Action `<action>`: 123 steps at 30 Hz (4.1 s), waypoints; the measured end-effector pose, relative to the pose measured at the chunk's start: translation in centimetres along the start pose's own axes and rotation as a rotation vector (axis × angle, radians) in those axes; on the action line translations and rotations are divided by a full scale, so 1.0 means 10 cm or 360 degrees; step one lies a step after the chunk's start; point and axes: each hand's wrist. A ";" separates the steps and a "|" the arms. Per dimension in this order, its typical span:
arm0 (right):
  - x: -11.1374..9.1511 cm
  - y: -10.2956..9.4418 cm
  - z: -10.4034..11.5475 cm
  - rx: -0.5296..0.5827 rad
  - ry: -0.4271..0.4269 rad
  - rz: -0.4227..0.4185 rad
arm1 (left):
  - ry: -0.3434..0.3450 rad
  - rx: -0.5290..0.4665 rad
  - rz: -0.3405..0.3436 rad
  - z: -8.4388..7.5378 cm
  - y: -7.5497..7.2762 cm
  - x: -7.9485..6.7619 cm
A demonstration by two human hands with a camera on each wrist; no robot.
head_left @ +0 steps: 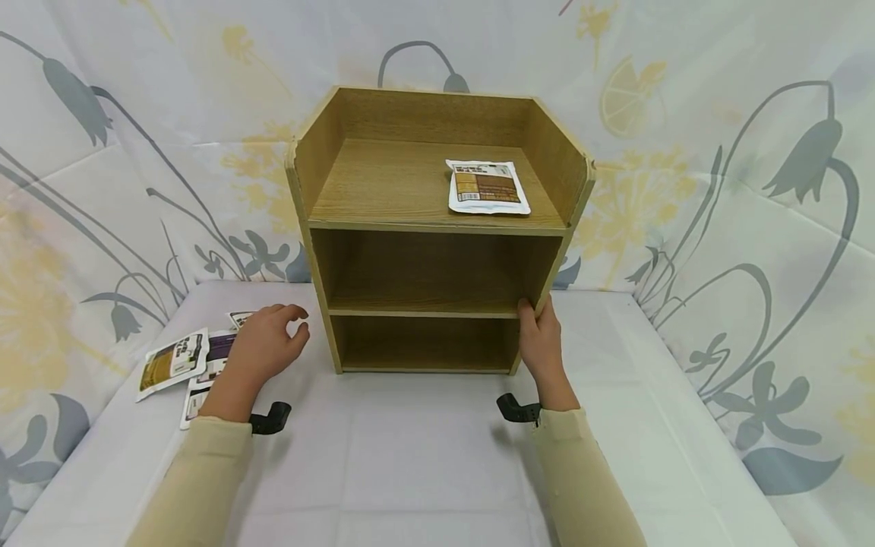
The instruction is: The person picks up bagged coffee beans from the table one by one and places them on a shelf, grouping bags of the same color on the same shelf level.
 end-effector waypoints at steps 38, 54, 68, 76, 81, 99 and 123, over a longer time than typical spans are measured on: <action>0.03 0.03 -0.05 0.0027 0.0008 0.0013 | -0.0108 0.0369 0.0576 0.48 0.44 0.03; 0.04 0.02 -0.07 0.0023 0.0002 0.0002 | -0.0010 0.0301 0.0418 0.54 0.41 0.04; 0.03 0.01 -0.06 0.0016 -0.0011 -0.0003 | 0.0017 0.0222 0.0340 0.38 0.09 0.09; 0.02 0.02 -0.06 0.0020 -0.0008 -0.0008 | 0.0047 0.0255 0.0366 0.26 -0.11 0.08; 0.02 0.01 -0.06 0.0016 -0.0014 -0.0021 | 0.0063 0.0257 0.0384 0.17 -0.27 0.08; 0.01 0.00 -0.02 0.0024 0.0000 -0.0012 | 0.0199 0.0311 0.0462 -0.17 -0.82 0.06; 0.01 0.00 -0.04 0.0036 -0.0028 -0.0004 | 0.0325 0.0198 0.0344 -0.60 -1.30 -0.05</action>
Point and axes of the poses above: each hand's wrist, its own x-axis towards the middle knuckle, its own y-axis out of the palm, z = x × y, and after that the axes turned 14 degrees about y, right-handed
